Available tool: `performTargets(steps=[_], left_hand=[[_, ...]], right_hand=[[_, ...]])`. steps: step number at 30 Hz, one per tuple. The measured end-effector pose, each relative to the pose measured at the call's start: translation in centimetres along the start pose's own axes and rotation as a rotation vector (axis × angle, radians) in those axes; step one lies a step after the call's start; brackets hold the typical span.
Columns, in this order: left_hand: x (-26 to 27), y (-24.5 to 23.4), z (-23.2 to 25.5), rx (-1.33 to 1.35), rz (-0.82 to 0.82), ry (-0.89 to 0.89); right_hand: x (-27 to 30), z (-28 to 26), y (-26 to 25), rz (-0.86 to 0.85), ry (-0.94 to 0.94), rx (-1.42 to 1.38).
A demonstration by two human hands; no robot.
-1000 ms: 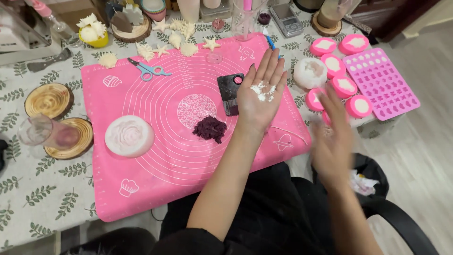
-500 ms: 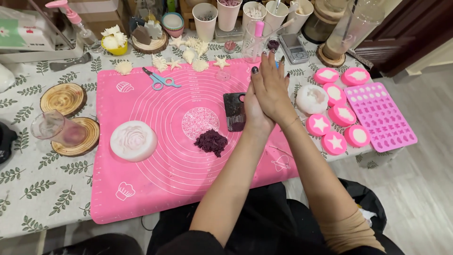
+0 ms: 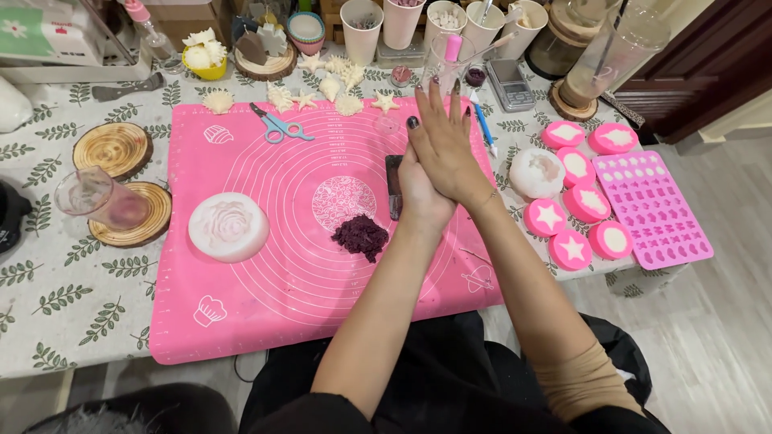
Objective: Preparing pliable purple molding material with a scraper and pressing it into a floral-shaped mold.
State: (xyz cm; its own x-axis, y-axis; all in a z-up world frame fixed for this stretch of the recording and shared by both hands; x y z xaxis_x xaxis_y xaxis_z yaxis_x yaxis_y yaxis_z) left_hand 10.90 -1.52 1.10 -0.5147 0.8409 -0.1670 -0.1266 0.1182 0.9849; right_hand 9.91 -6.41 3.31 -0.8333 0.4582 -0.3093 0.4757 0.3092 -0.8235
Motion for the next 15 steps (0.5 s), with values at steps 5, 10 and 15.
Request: performTargets(steps=[5,10,15], left_hand=[[0.1,-0.5,1.5,-0.040,0.038,0.063],[-0.3,-1.0,2.8,-0.161,-0.056,0.213],[-1.0,-1.4,3.2,-0.244,-0.048,0.253]], right_hand=[[-0.1,-1.4,1.5,-0.029,-0.013,-0.062],[-0.3,-2.3,2.4,-0.051,0.023,-0.108],[0.1,-3.2,2.7,-0.082,0.076,-0.081]])
Point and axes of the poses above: each hand's wrist, its own x-axis away from the middle knuckle, its own y-axis out of the palm, z = x × y, the point moved 6 cm from there along -x, towards the middle knuckle
